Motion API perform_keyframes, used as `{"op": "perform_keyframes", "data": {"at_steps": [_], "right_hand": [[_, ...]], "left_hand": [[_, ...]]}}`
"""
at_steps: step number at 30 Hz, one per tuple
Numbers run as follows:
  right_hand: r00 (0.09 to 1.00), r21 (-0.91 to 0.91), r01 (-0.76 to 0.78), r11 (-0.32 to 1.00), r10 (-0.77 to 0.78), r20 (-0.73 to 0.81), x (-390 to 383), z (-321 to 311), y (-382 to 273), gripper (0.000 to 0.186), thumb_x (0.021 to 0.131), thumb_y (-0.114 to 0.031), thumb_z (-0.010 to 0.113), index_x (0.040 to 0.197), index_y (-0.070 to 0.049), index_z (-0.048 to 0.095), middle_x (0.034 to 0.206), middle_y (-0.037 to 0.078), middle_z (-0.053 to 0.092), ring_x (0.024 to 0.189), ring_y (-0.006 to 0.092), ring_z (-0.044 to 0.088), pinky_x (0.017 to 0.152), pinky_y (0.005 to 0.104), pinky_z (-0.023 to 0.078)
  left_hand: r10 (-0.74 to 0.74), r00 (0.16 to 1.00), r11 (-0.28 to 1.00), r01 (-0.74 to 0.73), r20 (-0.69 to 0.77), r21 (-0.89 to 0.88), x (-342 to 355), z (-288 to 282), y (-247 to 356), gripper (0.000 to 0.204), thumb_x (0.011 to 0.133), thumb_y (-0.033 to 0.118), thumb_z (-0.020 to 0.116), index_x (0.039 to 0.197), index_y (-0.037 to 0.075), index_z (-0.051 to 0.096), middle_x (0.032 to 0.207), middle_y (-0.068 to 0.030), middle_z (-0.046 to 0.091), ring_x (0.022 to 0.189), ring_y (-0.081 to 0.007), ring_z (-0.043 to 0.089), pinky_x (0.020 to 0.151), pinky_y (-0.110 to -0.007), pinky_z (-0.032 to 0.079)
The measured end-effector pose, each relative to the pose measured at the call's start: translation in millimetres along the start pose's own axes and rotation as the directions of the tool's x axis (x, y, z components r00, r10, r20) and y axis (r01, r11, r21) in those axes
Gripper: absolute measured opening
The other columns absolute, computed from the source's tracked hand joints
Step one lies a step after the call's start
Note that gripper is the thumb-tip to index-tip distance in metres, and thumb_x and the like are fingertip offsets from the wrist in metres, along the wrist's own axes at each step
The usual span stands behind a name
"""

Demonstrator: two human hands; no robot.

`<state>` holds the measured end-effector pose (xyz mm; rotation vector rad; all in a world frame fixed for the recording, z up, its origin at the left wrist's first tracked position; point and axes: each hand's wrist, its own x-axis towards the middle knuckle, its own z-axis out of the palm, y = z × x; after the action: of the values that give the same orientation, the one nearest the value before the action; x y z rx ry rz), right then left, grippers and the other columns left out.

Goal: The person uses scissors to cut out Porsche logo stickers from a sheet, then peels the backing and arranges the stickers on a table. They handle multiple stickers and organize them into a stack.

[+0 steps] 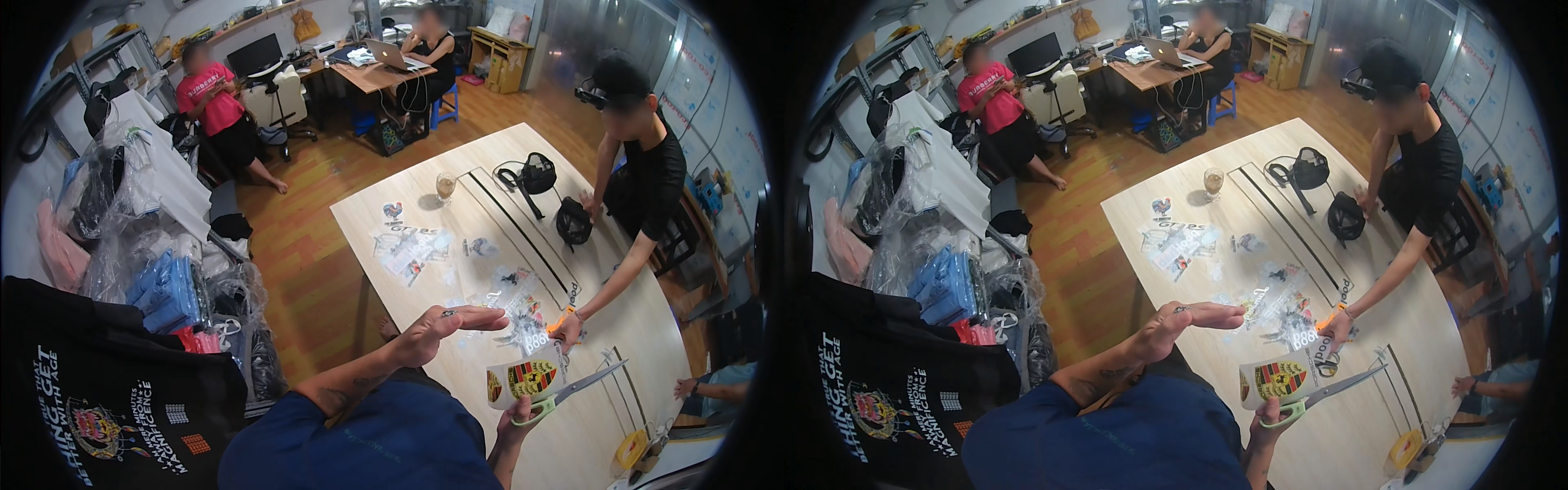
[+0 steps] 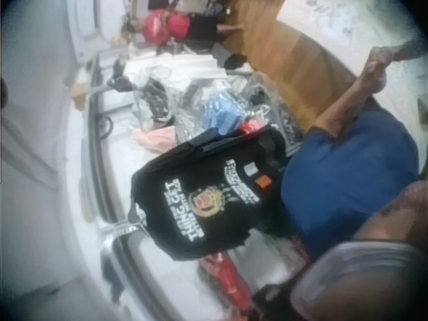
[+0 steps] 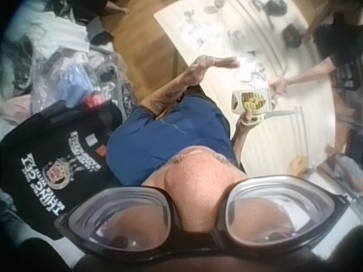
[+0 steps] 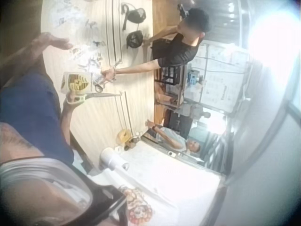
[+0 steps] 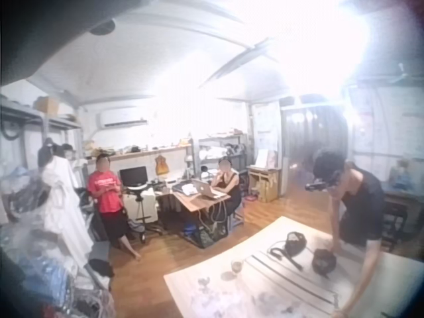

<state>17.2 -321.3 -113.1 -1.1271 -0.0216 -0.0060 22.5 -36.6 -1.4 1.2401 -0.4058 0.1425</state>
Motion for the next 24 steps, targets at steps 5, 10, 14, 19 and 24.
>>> {"op": "perform_keyframes", "data": {"at_steps": [5,10,14,19,24], "right_hand": [[1.000,-0.005,0.010,1.000,-0.010,-0.019,-0.1,16.6,-9.1,0.054,0.086,-0.017,0.073,0.131,-0.002,0.047,0.110,0.005,0.063,0.078,0.0088,0.059,0.072,0.0234,0.050],[0.998,-0.074,-0.065,0.995,0.067,0.012,4.5,5.5,-3.5,0.058,0.085,-0.021,0.071,0.132,0.000,0.046,0.115,0.007,0.059,0.098,0.0161,0.058,0.083,0.0309,0.046],[0.994,-0.075,-0.110,0.991,0.111,0.016,4.1,-14.0,2.7,0.064,0.085,-0.016,0.073,0.139,0.000,0.043,0.131,0.011,0.058,0.118,0.0236,0.060,0.103,0.0397,0.049],[0.992,-0.014,-0.088,0.996,0.089,0.092,-2.6,-2.6,-6.7,0.061,0.085,-0.018,0.074,0.135,0.000,0.045,0.128,0.012,0.061,0.116,0.0226,0.062,0.102,0.0377,0.050],[0.987,0.033,-0.079,0.996,0.073,0.143,6.3,7.9,-16.0,0.056,0.087,-0.015,0.072,0.135,0.000,0.047,0.127,0.013,0.062,0.116,0.0253,0.063,0.102,0.0401,0.051]], "left_hand": [[-0.062,0.995,0.987,0.049,-0.079,-0.155,-0.3,-0.2,-1.3,0.071,0.087,0.041,0.049,0.139,-0.008,0.053,0.124,-0.0218,0.066,0.121,-0.0310,0.059,0.112,-0.044,0.034],[0.039,0.972,0.964,-0.098,-0.230,-0.248,-4.4,-8.3,-18.4,0.062,0.064,0.023,0.053,0.117,-0.009,0.060,0.103,-0.0183,0.066,0.100,-0.0267,0.064,0.092,-0.038,0.047],[-0.055,0.914,0.949,-0.078,-0.401,-0.307,2.2,-4.8,-16.8,0.044,0.069,-0.019,0.035,0.099,0.002,0.058,0.075,-0.0056,0.056,0.063,-0.0129,0.057,0.054,-0.025,0.045],[0.026,0.899,0.939,-0.173,-0.437,-0.299,-14.0,-6.2,-29.7,0.036,0.063,-0.016,0.034,0.083,-0.001,0.060,0.054,-0.0020,0.046,0.044,-0.0074,0.039,0.037,-0.022,0.031],[0.033,0.895,0.954,-0.161,-0.445,-0.252,-16.0,-4.1,-43.0,0.031,0.063,-0.016,0.039,0.078,-0.001,0.062,0.062,-0.0044,0.054,0.047,-0.0080,0.047,0.040,-0.022,0.036]]}}
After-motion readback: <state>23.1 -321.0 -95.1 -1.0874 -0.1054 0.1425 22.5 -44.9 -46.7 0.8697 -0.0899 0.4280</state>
